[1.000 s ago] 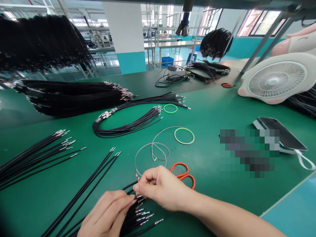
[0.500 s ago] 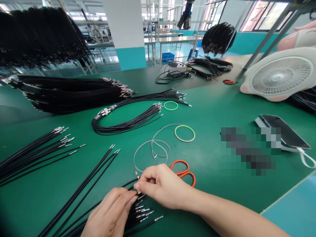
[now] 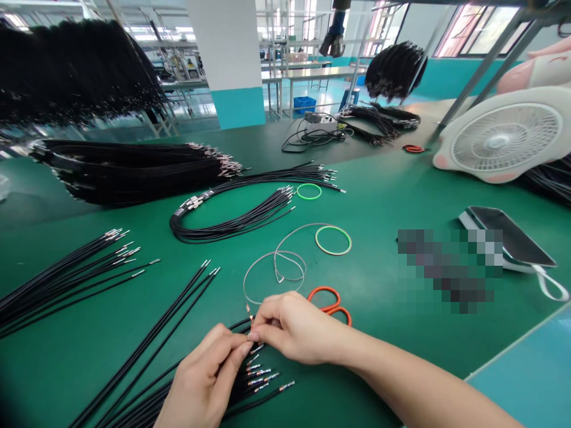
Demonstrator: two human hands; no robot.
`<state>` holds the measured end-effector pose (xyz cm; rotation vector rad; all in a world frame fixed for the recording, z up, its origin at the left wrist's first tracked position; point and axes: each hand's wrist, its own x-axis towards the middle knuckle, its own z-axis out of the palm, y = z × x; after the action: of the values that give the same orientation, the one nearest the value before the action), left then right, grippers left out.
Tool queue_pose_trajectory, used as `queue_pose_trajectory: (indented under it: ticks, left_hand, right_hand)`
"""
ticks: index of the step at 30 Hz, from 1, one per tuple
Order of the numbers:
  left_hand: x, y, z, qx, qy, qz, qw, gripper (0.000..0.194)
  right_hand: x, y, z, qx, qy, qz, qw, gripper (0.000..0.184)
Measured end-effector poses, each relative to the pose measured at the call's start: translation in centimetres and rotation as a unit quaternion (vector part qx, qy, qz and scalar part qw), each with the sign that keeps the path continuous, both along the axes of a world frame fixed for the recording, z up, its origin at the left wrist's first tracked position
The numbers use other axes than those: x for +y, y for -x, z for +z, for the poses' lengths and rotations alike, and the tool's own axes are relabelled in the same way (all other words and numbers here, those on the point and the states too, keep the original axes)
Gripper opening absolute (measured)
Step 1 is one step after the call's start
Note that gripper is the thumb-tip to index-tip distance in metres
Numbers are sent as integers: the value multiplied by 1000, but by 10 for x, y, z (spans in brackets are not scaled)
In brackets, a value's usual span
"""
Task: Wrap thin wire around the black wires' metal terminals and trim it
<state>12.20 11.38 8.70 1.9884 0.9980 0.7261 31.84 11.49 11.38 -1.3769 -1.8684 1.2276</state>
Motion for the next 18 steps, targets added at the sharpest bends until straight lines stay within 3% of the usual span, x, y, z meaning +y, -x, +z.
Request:
queue_pose_trajectory:
  ticks: [5,9,11,14,18]
  left_hand:
    - [16,2,2,23,145,34,989,26]
    - [28,2,-1,-31,276,41,960,34]
    - [30,1,2,-41,299,29,953,37]
    - [30,-2,8,-52,304,20,951,34]
    - [29,-5,11,-67,312,18,947,29]
  right_hand:
    - [3,-1,10,-37,-58,7,998,22]
    - [-1,-29,25,-90,-80,-75,990,25]
    - [-7,-49,24,-140,-62,-87,984,13]
    - [-19,-72,15,-185,-24,-59,981,18]
    - [-38,-81,11,-222,-3,-50,974,20]
